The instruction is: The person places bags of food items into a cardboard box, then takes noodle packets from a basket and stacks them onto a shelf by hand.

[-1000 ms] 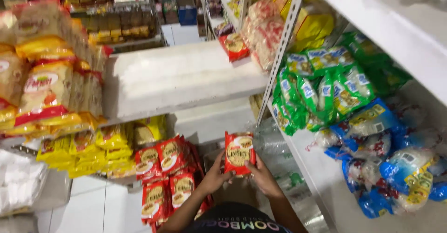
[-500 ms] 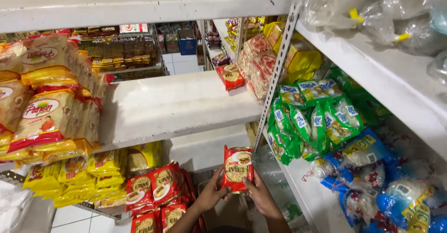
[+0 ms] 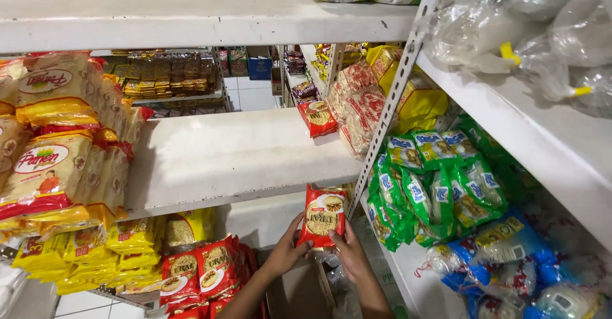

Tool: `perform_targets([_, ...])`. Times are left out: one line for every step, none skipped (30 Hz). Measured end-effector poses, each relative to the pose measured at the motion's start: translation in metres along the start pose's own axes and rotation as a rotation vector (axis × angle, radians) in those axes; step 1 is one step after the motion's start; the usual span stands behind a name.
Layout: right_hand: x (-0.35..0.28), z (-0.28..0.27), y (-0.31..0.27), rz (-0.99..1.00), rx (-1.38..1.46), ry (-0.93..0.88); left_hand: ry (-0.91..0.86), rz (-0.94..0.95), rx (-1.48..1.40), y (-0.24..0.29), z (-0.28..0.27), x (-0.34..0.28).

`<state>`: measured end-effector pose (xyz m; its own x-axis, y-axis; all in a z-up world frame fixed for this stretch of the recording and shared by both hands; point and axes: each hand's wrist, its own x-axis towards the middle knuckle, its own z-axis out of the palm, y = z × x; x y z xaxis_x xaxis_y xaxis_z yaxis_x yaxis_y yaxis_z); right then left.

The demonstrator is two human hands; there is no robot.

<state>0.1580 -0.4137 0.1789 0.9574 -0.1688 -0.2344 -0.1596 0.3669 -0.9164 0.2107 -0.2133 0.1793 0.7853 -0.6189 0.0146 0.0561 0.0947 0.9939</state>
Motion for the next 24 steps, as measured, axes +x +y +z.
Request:
perform_targets([0.006, 0.0, -0.003, 0.009, -0.005, 0.01, 0.006, -0.011, 0.002, 0.0, -0.002, 0.006])
perform_targets([0.012, 0.0, -0.005, 0.018, -0.01, 0.02, 0.012, -0.022, 0.003, 0.002, -0.006, 0.014])
perform_targets([0.019, -0.001, -0.007, -0.007, -0.003, 0.01, 0.018, -0.037, 0.003, 0.004, -0.008, 0.02])
perform_targets([0.028, 0.0, -0.01, -0.032, 0.004, 0.0, 0.043, -0.034, 0.047, 0.006, -0.01, 0.027])
perform_targets([0.033, 0.0, -0.012, -0.054, 0.012, -0.009, 0.066, -0.033, 0.091, 0.008, -0.012, 0.034])
perform_targets([0.04, 0.0, -0.015, -0.05, 0.015, -0.006, 0.09, -0.033, 0.134, 0.009, -0.013, 0.04])
perform_targets([0.047, 0.002, -0.018, -0.044, 0.017, -0.003, 0.103, -0.045, 0.14, 0.01, -0.014, 0.046])
perform_targets([0.054, 0.003, -0.022, -0.037, 0.02, 0.0, 0.117, -0.057, 0.145, 0.01, -0.015, 0.052])
perform_targets([0.06, 0.003, -0.025, -0.023, 0.042, 0.01, 0.131, -0.067, 0.152, 0.009, -0.016, 0.058])
perform_targets([0.066, 0.003, -0.028, -0.009, 0.064, 0.021, 0.147, -0.041, 0.138, 0.009, -0.017, 0.065])
perform_targets([0.071, 0.002, -0.029, 0.007, 0.087, 0.033, 0.163, -0.017, 0.123, 0.009, -0.017, 0.07])
perform_targets([0.077, 0.001, -0.031, -0.036, 0.121, 0.015, 0.179, 0.007, 0.108, 0.009, -0.016, 0.075])
perform_targets([0.084, 0.0, -0.033, -0.078, 0.157, -0.002, 0.223, 0.009, 0.117, 0.01, -0.015, 0.079])
perform_targets([0.088, 0.0, -0.034, -0.121, 0.192, -0.019, 0.267, 0.01, 0.127, 0.013, -0.013, 0.085])
perform_targets([0.092, -0.002, -0.036, -0.145, 0.189, -0.007, 0.311, 0.014, 0.136, 0.016, -0.011, 0.093])
perform_targets([0.097, -0.003, -0.039, -0.169, 0.186, 0.004, 0.353, 0.043, 0.108, 0.019, -0.009, 0.101])
perform_targets([0.099, -0.003, -0.042, -0.191, 0.182, 0.017, 0.395, 0.07, 0.078, 0.022, -0.005, 0.106])
perform_targets([0.103, -0.002, -0.043, -0.216, 0.236, 0.044, 0.438, 0.097, 0.049, 0.024, -0.001, 0.112])
perform_targets([0.108, 0.001, -0.043, -0.242, 0.291, 0.071, 0.461, 0.123, 0.048, 0.025, 0.001, 0.117])
perform_targets([0.111, 0.002, -0.041, -0.268, 0.346, 0.1, 0.484, 0.149, 0.047, 0.026, 0.003, 0.123])
perform_targets([0.115, 0.003, -0.039, -0.304, 0.372, 0.108, 0.504, 0.181, 0.048, 0.027, 0.003, 0.13])
perform_targets([0.119, 0.004, -0.035, -0.34, 0.398, 0.117, 0.47, 0.2, 0.053, 0.027, 0.002, 0.136])
perform_targets([0.124, 0.003, -0.031, -0.377, 0.423, 0.128, 0.433, 0.219, 0.058, 0.026, 0.001, 0.143])
perform_targets([0.13, 0.002, -0.029, -0.387, 0.423, 0.119, 0.397, 0.237, 0.063, 0.024, 0.0, 0.149])
